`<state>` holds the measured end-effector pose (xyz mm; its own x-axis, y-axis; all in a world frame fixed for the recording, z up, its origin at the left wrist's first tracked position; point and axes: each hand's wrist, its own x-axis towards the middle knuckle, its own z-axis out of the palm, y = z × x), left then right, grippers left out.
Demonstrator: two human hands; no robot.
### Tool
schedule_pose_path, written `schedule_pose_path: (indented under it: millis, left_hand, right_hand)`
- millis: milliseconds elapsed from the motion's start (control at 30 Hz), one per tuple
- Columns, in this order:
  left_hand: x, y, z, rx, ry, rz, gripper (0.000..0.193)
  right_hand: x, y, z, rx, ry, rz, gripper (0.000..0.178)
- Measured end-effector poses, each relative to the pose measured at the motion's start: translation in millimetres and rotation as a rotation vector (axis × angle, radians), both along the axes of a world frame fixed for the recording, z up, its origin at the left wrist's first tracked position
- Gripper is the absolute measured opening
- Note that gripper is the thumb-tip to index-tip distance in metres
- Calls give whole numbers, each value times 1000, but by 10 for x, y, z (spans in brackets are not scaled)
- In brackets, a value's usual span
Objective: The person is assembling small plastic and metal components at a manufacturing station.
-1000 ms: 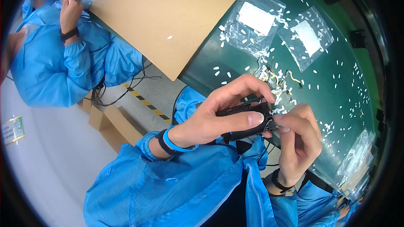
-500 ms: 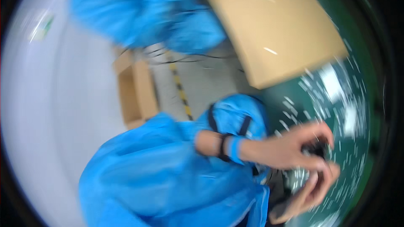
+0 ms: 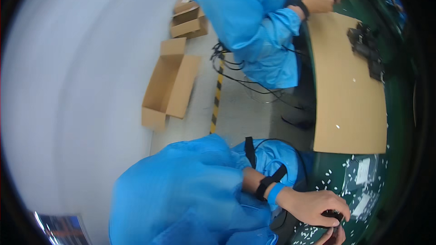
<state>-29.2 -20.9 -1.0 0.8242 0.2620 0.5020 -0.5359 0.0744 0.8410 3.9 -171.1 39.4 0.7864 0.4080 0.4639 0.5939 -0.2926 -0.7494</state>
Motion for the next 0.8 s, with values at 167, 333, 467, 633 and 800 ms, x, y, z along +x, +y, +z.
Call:
schedule_pose_path:
  millis: [167, 333, 467, 633, 800]
  left_hand:
    - [-56, 131, 11, -184, 232, -421, 30]
    - [-131, 250, -27, -357, 397, -498, 33]
    - [-20, 226, -43, -393, 390, -617, 32]
    - [-22, 233, 8, -399, 461, -684, 38]
    - [-37, 178, -10, -367, 489, -644, 48]
  right_hand:
    - [-63, -187, -150, 6, 203, -37, 19]
    - [-12, 8, -32, 137, 209, 15, 19]
    - [-54, -114, -56, 207, 238, -18, 15]
    - [-43, -125, -85, 248, 156, -19, 19]
    - [-14, -133, -85, 167, 115, -47, 24]
